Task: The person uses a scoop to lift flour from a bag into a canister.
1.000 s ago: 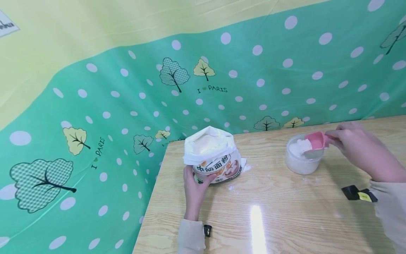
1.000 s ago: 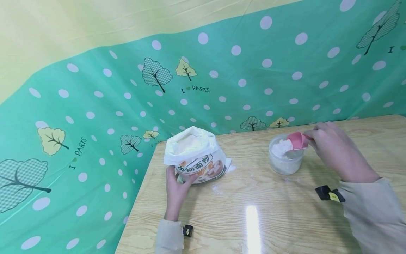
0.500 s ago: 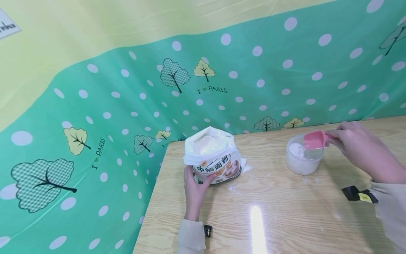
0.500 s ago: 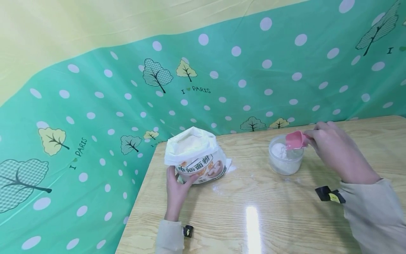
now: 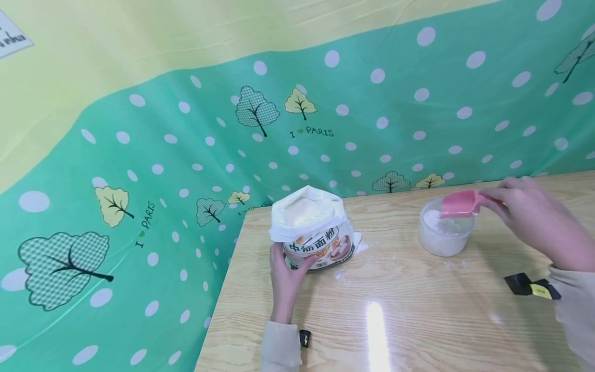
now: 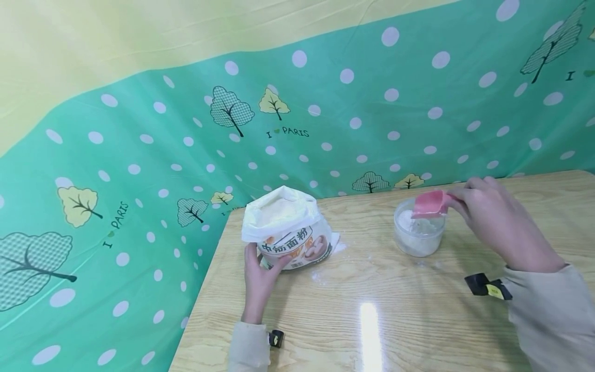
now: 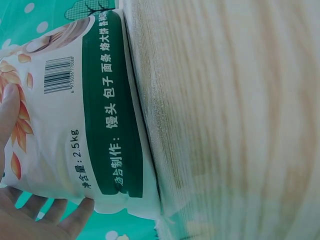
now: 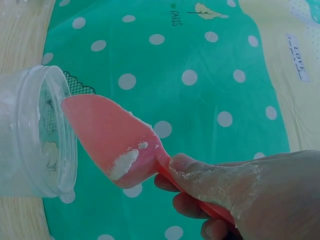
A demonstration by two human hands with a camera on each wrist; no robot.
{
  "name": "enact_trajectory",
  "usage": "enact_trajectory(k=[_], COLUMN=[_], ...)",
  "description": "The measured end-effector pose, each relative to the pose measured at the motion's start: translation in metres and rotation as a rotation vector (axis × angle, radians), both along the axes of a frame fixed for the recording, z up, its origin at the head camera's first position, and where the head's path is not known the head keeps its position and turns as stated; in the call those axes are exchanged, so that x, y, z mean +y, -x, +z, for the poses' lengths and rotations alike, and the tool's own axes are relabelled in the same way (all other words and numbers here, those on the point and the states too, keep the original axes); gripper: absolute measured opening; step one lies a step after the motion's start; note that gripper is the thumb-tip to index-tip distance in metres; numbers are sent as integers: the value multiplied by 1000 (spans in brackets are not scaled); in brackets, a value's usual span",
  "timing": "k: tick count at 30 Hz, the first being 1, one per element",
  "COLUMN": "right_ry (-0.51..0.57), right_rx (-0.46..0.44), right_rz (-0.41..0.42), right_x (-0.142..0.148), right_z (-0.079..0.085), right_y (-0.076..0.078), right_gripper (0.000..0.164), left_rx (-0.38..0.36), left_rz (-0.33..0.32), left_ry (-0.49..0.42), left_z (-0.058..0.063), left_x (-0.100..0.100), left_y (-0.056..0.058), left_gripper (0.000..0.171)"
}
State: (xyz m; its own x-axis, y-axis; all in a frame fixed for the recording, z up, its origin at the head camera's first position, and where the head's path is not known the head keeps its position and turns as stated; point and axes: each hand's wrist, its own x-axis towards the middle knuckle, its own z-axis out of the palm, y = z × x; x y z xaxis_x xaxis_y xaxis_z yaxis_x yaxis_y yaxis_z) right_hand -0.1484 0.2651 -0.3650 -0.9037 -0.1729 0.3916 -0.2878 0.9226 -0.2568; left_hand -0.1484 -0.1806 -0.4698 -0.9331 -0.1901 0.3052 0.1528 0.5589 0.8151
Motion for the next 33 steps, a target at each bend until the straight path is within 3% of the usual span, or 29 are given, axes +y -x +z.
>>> enact_trajectory(k=[33], right_ry=[49], right_rx=[-36], right_rz=[47], right_x=[-38], right_z=[24], right_y=[10], right_gripper=[30], left_rx=[22], left_rz=[-9], left_ry=[-10], left_z=[-1], left_x=[-1], left_y=[1], left_gripper=[91])
